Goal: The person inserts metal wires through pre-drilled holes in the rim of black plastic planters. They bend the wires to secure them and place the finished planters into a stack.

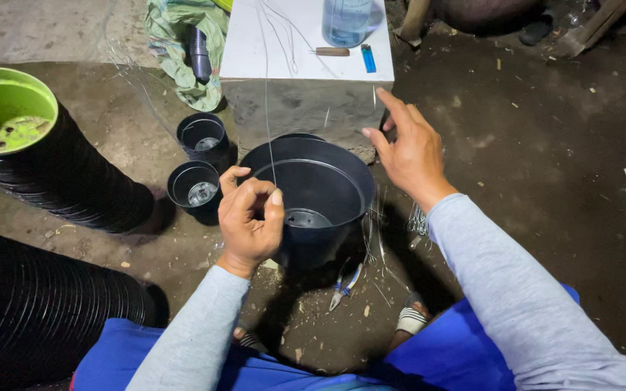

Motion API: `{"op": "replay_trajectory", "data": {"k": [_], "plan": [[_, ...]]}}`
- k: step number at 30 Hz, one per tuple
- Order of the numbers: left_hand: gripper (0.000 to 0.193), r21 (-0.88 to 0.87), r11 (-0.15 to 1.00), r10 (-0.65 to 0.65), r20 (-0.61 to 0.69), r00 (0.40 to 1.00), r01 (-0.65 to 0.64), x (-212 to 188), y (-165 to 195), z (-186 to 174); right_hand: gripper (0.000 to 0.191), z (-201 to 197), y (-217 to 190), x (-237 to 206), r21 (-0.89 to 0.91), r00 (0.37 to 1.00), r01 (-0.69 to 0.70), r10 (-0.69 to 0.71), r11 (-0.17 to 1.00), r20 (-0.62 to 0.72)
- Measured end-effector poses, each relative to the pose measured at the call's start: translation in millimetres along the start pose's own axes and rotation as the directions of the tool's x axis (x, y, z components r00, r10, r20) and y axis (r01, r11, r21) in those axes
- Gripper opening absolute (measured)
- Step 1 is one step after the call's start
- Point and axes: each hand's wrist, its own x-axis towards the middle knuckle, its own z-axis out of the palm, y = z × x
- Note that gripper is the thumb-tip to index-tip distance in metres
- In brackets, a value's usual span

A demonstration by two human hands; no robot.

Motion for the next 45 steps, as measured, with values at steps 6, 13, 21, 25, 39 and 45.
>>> {"op": "replay_trajectory", "data": {"k": [6, 13, 21, 25, 39, 45], "plan": [[0.005, -0.009, 1.0, 0.025, -0.018, 1.0, -0.026, -0.6, -5.0, -2.4, 0.027, 12.8, 15.6, 4.4, 0.075, 0.986, 0.148, -0.141, 0.986, -0.092], [0.018, 0.029, 1.0, 0.009, -0.001, 1.0, -0.009, 1.6, -23.3, -13.8, 0.009, 13.8, 24.9, 2.6, -0.106, 0.976, 0.155, -0.168, 0.982, -0.136], [0.032, -0.059, 0.972, -0.233, -0.135, 0.963, 0.227, -3.5, -52.2, -19.5, 0.009, -0.7, 18.8, -4.9, -0.014, 0.978, 0.196, -0.197, 0.98, -0.066], [0.042, -0.407, 0.844, -0.419, -0.094, 0.903, 0.349, 1.3, -58.7, -18.9, 0.009, 1.5, -13.6, -26.7, 0.206, 0.979, 0.203, -0.192, 0.957, -0.075], [0.059, -0.798, 0.375, -0.641, 0.145, 0.754, 0.472, -3.6, -66.7, -6.3, 0.01, -33.4, -60.3, -65.1, 0.711, 0.997, 0.071, -0.042, 0.7, -0.059], [0.023, -0.209, 0.825, -0.565, -0.264, 0.782, 0.525, 16.9, -19.0, 5.5, 0.009, -41.1, -57.8, -53.5, 0.558, 0.986, -0.025, 0.111, 0.829, -0.121]]}}
